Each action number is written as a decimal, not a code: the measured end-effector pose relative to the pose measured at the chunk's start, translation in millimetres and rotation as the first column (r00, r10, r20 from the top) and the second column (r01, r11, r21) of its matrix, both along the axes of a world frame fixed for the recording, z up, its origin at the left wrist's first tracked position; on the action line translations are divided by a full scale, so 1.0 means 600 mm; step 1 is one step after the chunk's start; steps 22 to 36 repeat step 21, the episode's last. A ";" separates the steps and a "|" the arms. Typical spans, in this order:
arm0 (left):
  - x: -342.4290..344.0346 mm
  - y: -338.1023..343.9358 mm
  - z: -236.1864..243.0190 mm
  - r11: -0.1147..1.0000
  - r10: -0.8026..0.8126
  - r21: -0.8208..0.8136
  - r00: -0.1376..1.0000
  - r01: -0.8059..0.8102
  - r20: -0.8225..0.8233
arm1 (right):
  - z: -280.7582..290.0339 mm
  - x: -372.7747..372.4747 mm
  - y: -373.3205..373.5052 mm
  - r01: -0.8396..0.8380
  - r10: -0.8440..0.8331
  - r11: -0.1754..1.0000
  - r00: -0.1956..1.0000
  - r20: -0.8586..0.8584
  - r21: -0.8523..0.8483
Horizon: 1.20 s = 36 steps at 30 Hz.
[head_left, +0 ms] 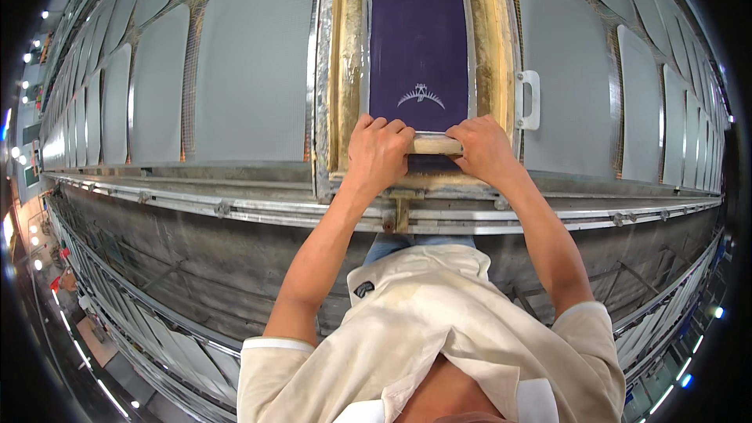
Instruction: The person uses a squeegee to spread a purple viscous substance across a screen printing frame. Another person pours a clear liquid onto the screen, and the person continues to spread the mixture with the squeegee.
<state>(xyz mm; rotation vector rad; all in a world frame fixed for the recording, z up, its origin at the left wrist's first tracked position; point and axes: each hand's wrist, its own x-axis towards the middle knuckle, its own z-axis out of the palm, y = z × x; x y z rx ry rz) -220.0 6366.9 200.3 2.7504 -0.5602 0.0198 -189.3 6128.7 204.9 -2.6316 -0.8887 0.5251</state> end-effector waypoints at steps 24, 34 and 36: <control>-0.062 0.094 0.022 0.996 0.019 -0.088 0.998 -0.014 0.063 | -0.007 0.160 -0.089 0.770 -0.873 0.448 0.487 0.035 0.454; -0.062 0.094 0.022 0.996 0.019 -0.088 0.998 -0.014 0.063 | -0.007 0.160 -0.089 0.770 -0.873 0.448 0.487 0.035 0.454; -0.062 0.094 0.022 0.996 0.019 -0.088 0.998 -0.014 0.063 | -0.007 0.160 -0.089 0.770 -0.873 0.448 0.487 0.035 0.454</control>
